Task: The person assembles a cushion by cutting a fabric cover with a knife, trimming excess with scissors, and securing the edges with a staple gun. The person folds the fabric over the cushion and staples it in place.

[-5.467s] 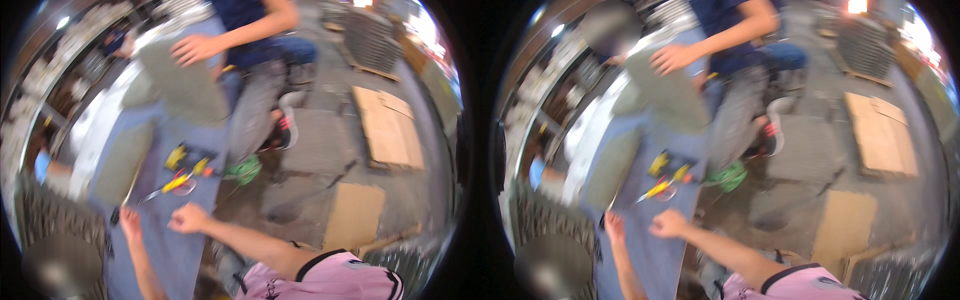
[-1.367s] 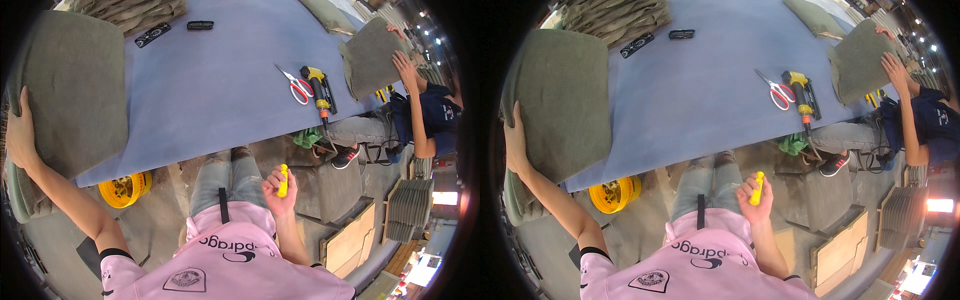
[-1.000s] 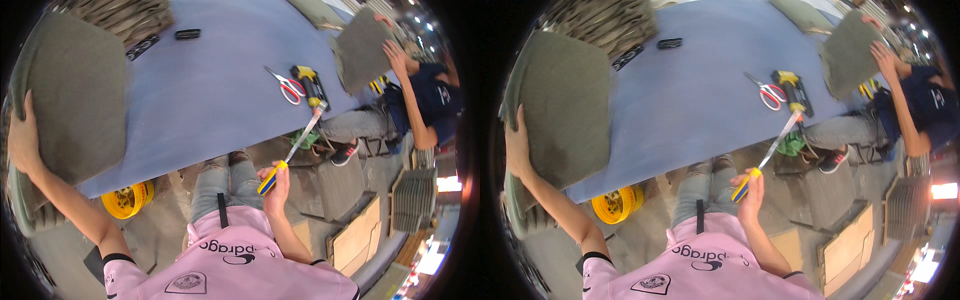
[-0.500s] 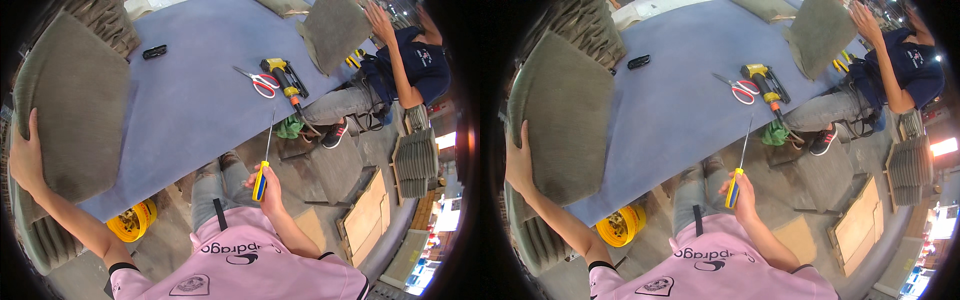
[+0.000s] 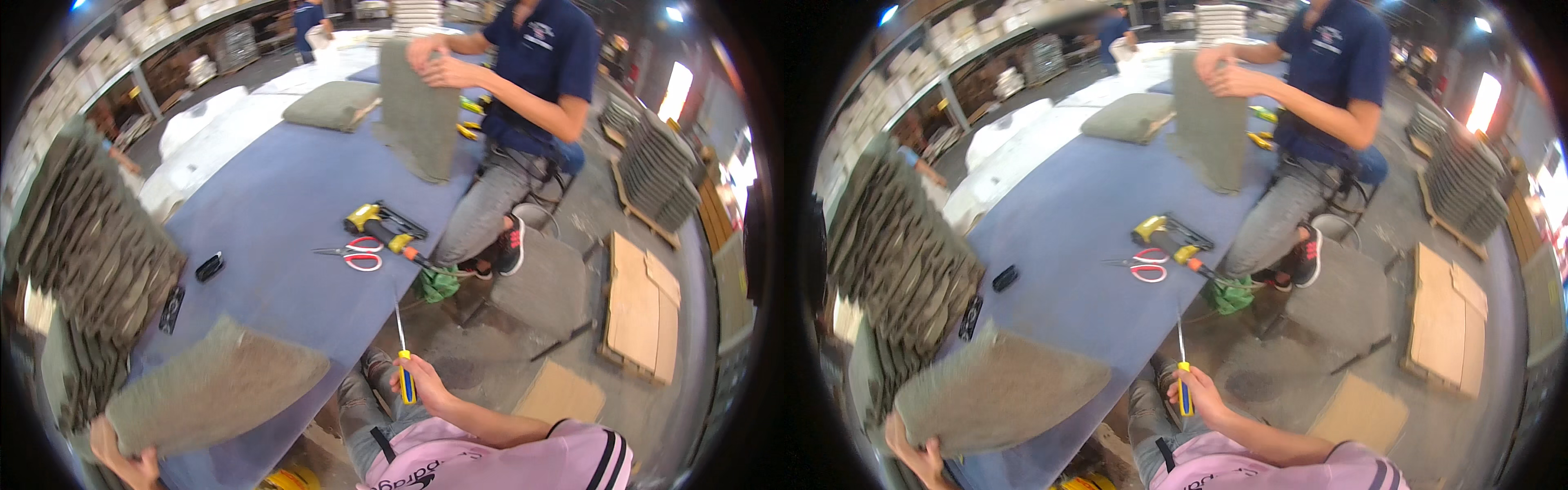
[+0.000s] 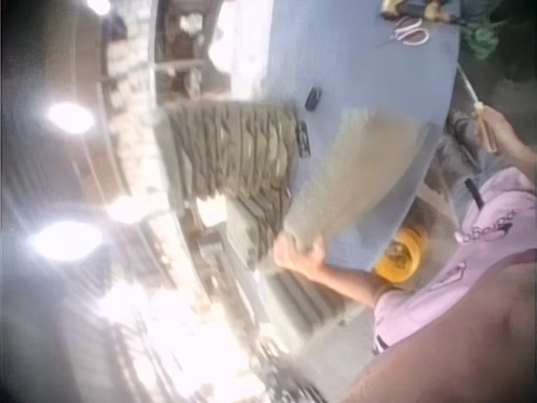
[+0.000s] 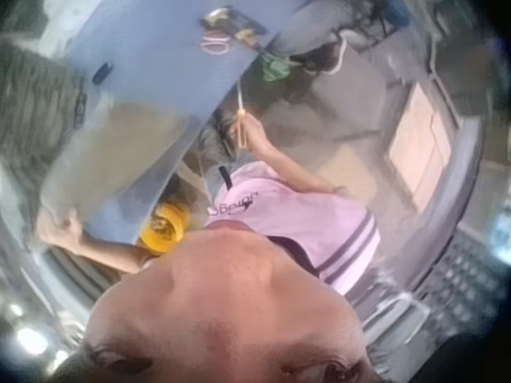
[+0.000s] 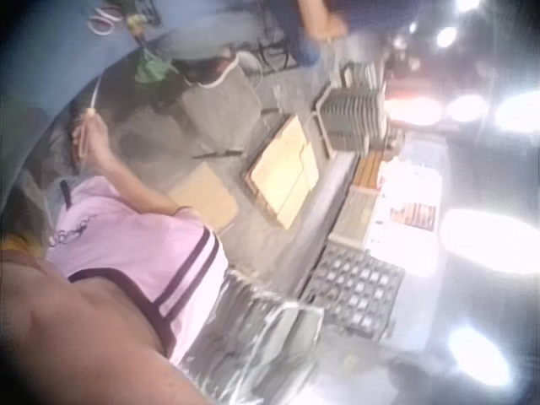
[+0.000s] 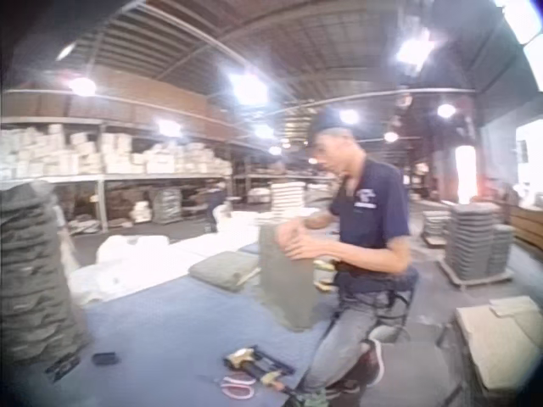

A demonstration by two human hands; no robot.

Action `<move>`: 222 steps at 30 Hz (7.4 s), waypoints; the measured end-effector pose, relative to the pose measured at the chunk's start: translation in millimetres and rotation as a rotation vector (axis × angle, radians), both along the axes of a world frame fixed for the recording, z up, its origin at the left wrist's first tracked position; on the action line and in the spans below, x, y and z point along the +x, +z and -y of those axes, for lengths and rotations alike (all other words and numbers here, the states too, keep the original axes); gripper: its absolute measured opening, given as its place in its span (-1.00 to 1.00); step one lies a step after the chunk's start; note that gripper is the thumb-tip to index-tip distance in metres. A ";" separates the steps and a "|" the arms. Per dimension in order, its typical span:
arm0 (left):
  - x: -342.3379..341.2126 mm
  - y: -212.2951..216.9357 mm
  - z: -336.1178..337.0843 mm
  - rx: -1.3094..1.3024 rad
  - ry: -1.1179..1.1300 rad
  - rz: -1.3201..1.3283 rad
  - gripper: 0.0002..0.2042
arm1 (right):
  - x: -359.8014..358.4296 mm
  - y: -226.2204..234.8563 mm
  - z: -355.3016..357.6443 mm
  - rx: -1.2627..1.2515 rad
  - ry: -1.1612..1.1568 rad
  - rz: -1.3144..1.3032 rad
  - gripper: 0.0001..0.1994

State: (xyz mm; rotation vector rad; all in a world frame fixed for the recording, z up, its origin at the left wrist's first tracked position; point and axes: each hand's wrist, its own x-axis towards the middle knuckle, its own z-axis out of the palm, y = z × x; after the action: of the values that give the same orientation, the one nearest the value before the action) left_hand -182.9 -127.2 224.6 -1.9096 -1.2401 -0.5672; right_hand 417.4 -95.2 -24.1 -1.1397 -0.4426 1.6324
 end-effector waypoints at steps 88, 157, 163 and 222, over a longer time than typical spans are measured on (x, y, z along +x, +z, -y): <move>198.3 -259.1 -307.7 -1.114 -0.104 1.400 -0.59 | -62.8 210.3 -140.7 1.791 1.207 1.902 -0.39; 200.3 -258.9 -310.0 -1.118 -0.078 1.392 -0.59 | -25.3 115.6 -87.0 0.549 1.060 1.288 -0.67; 197.8 -258.5 -306.9 -1.127 -0.048 1.402 -0.58 | -28.8 114.3 -104.2 1.176 0.978 1.678 -0.70; 207.9 -248.6 -306.8 -1.151 -0.160 1.486 -0.62 | 48.1 128.9 5.1 0.571 0.615 1.597 -0.51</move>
State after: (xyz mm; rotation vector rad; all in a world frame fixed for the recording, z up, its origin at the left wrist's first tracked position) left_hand 24.9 179.6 -23.9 -2.4408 -2.7584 -1.8428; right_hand 465.5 -100.3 104.9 -1.7103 -2.2490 0.5405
